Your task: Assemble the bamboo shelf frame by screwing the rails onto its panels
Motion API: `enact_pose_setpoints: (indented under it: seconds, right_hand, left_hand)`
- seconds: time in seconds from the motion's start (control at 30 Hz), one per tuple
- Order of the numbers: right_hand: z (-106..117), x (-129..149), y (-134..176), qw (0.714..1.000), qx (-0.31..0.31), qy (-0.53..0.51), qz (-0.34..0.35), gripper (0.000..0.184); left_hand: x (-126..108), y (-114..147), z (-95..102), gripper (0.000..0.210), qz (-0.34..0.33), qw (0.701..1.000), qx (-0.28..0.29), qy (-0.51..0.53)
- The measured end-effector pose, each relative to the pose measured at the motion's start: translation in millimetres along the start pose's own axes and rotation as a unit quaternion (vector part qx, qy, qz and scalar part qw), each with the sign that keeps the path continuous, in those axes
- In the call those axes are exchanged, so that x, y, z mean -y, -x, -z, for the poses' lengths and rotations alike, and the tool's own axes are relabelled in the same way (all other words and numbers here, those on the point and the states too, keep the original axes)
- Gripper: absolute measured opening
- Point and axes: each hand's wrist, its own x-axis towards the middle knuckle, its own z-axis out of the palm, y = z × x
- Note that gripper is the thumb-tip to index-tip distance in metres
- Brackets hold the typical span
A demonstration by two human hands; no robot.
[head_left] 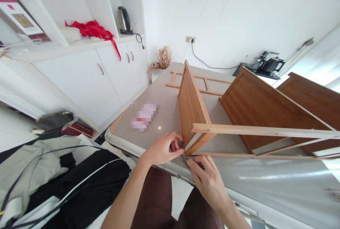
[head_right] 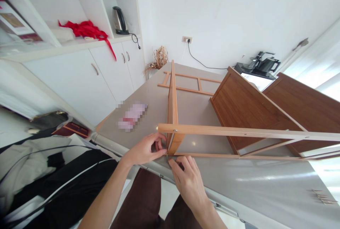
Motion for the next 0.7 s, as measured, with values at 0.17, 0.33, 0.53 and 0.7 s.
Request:
enact_pose_setpoints:
  seconds: [0.17,0.33,0.53,0.7]
  right_hand:
    - [2,7,-1,0.998,0.001,0.057,0.019,0.023]
    - [5,14,-6,1.0,-0.004,0.023,-0.007,0.018]
    - [5,9,-4,0.999,0.007,-0.033,-0.035,0.019]
    - [1,5,-2,0.997,0.007,-0.058,-0.05,0.018]
  left_hand:
    - [1,0,-0.6,0.025,-0.002,1.0,-0.002,0.002]
    - [-2,0,0.3,0.024,-0.003,1.0,-0.001,0.003]
    - [-3,1,-0.1,0.024,0.004,1.0,0.004,0.014]
    - [-3,1,-0.8,0.025,0.003,1.0,0.0,0.016]
